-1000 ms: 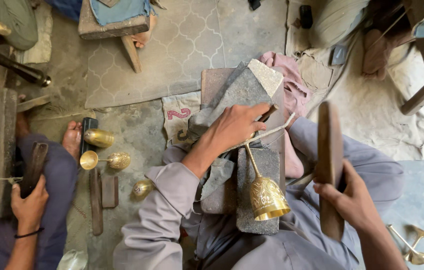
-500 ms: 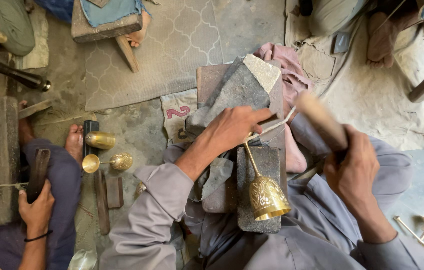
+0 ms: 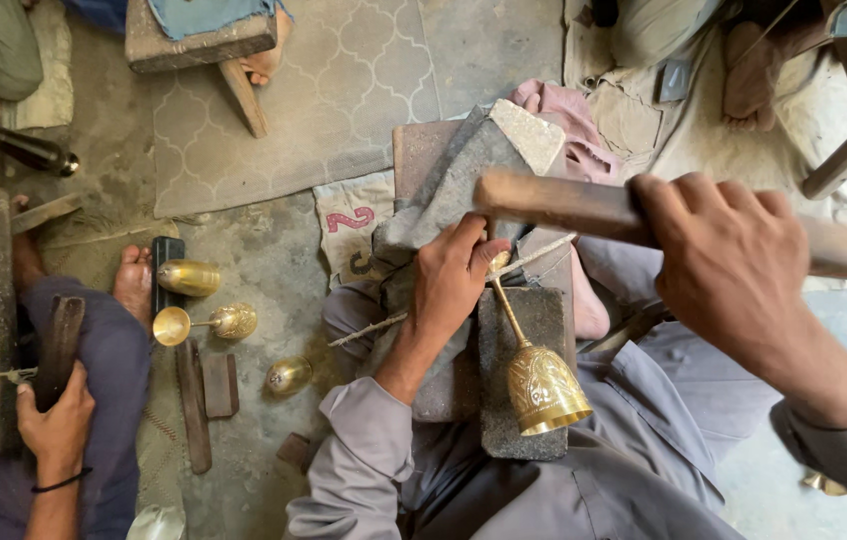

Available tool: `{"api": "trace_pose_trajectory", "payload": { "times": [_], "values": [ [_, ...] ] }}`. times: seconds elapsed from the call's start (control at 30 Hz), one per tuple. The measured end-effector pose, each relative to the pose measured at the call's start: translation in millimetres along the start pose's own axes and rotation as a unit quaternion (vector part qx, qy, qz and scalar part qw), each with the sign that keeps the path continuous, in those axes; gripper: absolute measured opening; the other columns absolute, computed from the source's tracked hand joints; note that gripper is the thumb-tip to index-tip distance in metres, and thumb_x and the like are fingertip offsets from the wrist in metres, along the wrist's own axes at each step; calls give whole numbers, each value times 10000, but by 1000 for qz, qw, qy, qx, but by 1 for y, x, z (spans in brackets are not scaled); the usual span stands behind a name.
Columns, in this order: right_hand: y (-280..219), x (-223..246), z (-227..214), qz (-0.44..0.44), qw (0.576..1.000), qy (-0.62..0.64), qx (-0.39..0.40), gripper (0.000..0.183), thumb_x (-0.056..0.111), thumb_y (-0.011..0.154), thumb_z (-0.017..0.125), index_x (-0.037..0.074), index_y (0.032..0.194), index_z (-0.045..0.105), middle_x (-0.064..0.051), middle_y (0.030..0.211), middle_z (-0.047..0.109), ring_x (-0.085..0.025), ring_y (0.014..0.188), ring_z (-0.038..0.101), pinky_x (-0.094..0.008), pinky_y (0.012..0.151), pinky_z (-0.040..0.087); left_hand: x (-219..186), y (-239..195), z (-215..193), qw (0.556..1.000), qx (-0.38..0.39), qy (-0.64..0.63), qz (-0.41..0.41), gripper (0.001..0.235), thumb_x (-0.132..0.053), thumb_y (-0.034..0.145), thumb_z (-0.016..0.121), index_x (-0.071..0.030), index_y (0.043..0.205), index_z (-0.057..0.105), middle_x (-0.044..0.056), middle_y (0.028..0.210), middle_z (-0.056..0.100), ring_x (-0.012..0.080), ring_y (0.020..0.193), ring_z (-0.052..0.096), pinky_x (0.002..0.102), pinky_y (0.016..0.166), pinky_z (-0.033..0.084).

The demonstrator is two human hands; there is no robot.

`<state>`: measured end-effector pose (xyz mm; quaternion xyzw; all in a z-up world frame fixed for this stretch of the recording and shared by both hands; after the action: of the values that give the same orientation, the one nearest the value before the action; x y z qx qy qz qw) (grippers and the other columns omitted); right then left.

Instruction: The person sits on the floor and uses a hammer and chisel to shape and decorate a brass bell resting on a stone block. They repeatedly strike the chisel to create patterns on the bell's surface while holding it steady with their left hand.

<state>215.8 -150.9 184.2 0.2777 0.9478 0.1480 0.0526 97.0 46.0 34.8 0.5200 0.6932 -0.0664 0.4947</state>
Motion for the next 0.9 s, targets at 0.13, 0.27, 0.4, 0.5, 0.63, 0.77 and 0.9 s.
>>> {"api": "trace_pose_trajectory", "payload": {
  "times": [0.13, 0.27, 0.4, 0.5, 0.63, 0.77, 0.9],
  "values": [
    [3, -4, 4, 5, 995, 101, -12, 566, 51, 766, 603, -4, 1329, 581, -199, 1006, 628, -368, 832, 623, -444, 729, 491, 0, 1, 1, 999, 14, -24, -20, 350, -395, 986, 662, -99, 1163, 604, 92, 858, 711, 247, 728, 720, 382, 578, 544],
    [-9, -27, 20, 68, 992, -11, 104, 408, 43, 919, 612, 84, 1325, 621, -165, 1019, 671, -351, 855, 658, -482, 738, 490, 0, 19, -1, 997, 80, 10, -9, 387, -384, 948, 691, -100, 1194, 599, 135, 771, 669, 316, 695, 708, 436, 574, 529],
    [-27, -42, 34, 111, 988, 97, 45, 510, 31, 881, 605, 43, 1390, 586, -223, 1107, 666, -420, 952, 653, -503, 804, 502, -8, 26, -8, 992, 105, 16, 65, 327, -321, 955, 698, -119, 1186, 584, 145, 823, 688, 362, 760, 713, 458, 590, 532],
    [-39, -52, 46, 192, 953, 227, 59, 534, 70, 832, 645, 20, 1350, 523, -219, 1061, 673, -398, 914, 673, -483, 781, 522, -8, 29, -9, 988, 149, -26, 41, 282, -243, 959, 689, -102, 1174, 575, 139, 842, 704, 361, 790, 731, 453, 571, 533],
    [-42, -45, 49, 112, 984, 141, 8, 503, 8, 920, 604, 8, 1418, 532, -254, 1065, 640, -442, 1023, 638, -497, 884, 515, -7, 31, -8, 989, 135, -16, 59, 221, -177, 942, 704, -109, 1129, 606, 144, 824, 692, 372, 815, 730, 461, 612, 545],
    [-26, -32, 46, 42, 999, 32, -5, 486, -13, 862, 626, 37, 1342, 566, -219, 1058, 655, -383, 930, 648, -472, 788, 490, -5, 25, -7, 993, 99, -30, 52, 275, -228, 920, 713, -82, 1125, 602, 140, 818, 693, 350, 789, 729, 449, 605, 544],
    [-3, -16, 34, 5, 995, 96, -34, 413, 21, 918, 606, 40, 1327, 553, -180, 1080, 650, -342, 960, 648, -438, 835, 497, 0, 12, -5, 996, 66, -55, 3, 321, -280, 921, 714, -69, 1130, 592, 108, 774, 674, 270, 700, 720, 404, 548, 538]
  ]
}}
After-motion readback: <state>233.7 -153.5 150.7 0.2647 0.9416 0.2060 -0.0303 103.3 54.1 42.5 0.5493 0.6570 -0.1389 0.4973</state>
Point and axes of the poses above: each hand's wrist, its own y-axis towards the middle knuckle, its own z-axis out of the palm, x = y × z, the point moved 3 cm from there along y, towards the middle knuckle
